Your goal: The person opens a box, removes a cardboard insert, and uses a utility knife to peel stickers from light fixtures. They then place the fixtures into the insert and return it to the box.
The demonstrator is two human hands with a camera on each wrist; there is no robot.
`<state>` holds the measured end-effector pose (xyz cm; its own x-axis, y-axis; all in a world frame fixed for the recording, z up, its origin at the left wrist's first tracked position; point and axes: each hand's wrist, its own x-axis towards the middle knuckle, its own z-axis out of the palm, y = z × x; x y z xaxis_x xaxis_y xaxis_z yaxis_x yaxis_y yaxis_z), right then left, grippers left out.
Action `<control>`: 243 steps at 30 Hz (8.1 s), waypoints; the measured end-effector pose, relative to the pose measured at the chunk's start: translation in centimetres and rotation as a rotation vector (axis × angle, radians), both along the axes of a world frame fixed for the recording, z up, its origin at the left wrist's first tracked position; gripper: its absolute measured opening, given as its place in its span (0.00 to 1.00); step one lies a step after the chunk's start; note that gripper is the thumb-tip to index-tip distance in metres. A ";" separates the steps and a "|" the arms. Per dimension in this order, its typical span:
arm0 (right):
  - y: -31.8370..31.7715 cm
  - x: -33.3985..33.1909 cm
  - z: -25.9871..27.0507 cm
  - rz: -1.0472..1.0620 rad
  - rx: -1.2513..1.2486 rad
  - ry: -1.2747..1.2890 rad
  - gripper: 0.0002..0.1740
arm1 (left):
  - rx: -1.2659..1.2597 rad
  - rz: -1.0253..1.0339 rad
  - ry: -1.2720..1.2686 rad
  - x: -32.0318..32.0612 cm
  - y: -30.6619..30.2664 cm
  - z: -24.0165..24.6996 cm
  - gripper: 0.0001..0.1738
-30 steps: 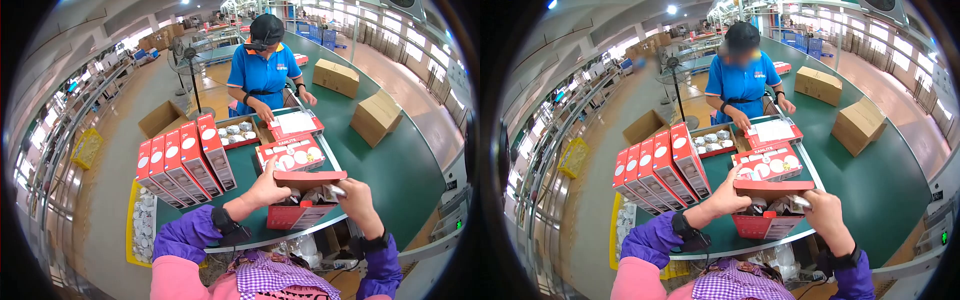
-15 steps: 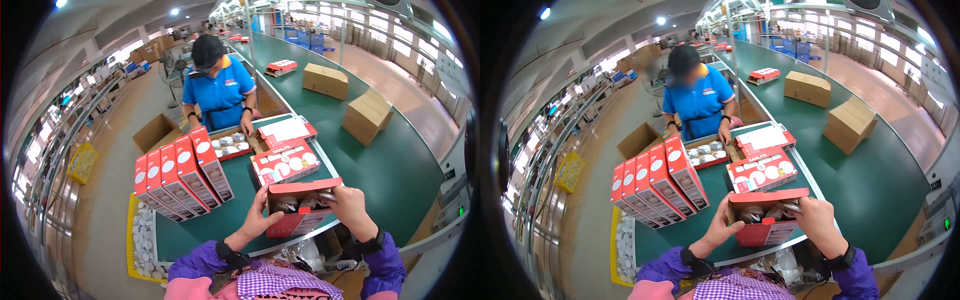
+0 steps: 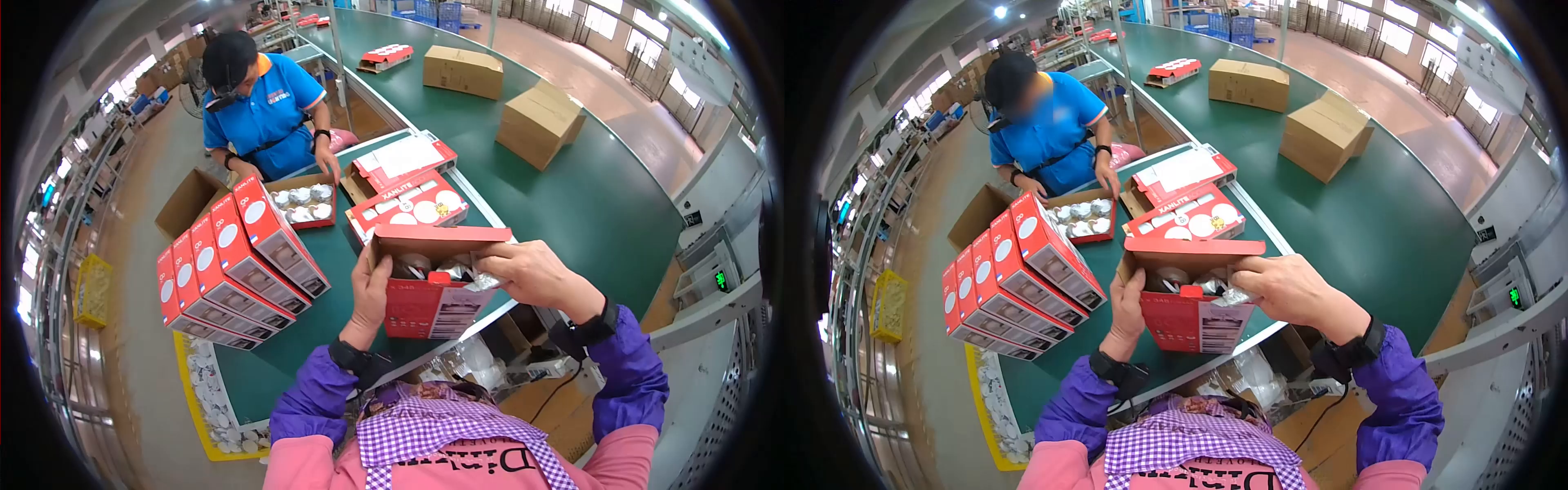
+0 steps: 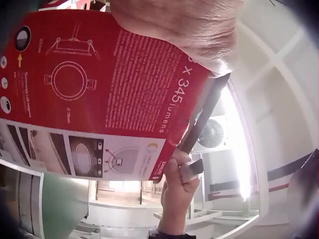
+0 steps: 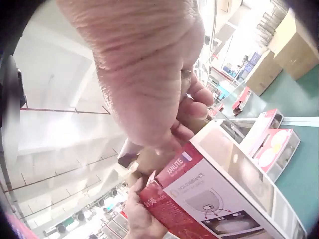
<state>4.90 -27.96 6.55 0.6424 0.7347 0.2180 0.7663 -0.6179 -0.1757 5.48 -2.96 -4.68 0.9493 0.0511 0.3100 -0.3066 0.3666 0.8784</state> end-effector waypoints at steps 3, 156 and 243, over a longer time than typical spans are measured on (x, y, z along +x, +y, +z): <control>-0.4 -0.1 0.2 0.006 -0.012 0.060 0.15 | -0.024 -0.049 -0.003 1.2 0.6 -0.2 0.24; -21.2 7.6 -22.2 -1.003 0.472 0.303 0.08 | 0.961 0.164 0.357 3.1 -5.0 -9.5 0.32; -3.2 -14.6 -26.4 -1.147 1.740 1.408 0.15 | 0.101 -0.107 0.817 -5.9 -6.8 -12.6 0.36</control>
